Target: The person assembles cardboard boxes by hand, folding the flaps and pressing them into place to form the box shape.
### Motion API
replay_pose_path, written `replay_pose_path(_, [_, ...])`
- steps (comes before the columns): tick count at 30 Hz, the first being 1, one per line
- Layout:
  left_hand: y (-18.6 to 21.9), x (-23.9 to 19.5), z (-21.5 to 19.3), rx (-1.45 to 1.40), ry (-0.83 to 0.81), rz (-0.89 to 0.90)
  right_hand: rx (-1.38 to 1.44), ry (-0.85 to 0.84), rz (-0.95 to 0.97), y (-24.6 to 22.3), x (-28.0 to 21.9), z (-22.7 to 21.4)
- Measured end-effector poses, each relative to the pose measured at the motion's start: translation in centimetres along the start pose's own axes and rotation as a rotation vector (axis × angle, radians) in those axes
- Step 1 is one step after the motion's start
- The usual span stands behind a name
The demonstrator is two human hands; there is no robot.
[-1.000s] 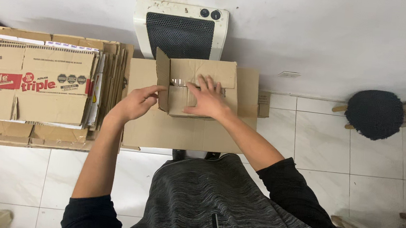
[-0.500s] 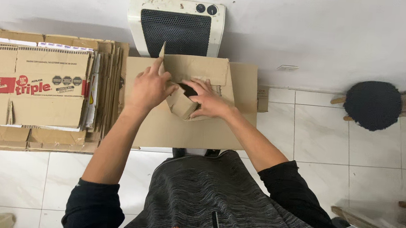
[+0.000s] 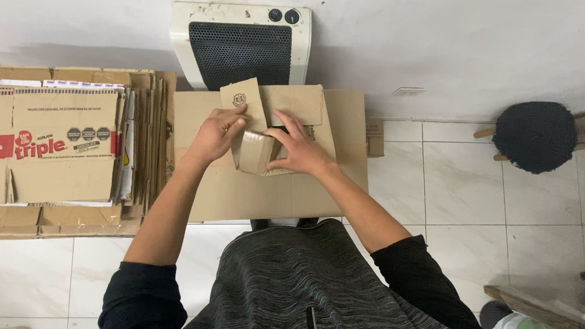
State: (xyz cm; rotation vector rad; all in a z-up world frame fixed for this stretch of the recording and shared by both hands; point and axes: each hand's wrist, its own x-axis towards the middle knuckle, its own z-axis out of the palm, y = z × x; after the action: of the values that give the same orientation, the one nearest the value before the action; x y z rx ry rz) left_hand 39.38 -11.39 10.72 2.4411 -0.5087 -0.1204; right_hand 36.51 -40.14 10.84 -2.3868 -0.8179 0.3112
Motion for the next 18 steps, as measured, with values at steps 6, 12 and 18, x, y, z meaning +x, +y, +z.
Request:
replay_pose_path(6, [1.0, -2.0, 0.3, 0.051, 0.038, 0.092, -0.051, -0.074, 0.051, -2.1, -0.1, -1.4])
replay_pose_path(12, [1.2, -2.8, 1.5, 0.034, 0.000, -0.014, -0.227, -0.140, 0.127, -3.3, 0.8, -1.4])
replay_pose_path(18, [2.9, -4.5, 2.9, -0.346, 0.276, -0.206, -0.263, -0.016, 0.130, -3.2, 0.4, -1.7])
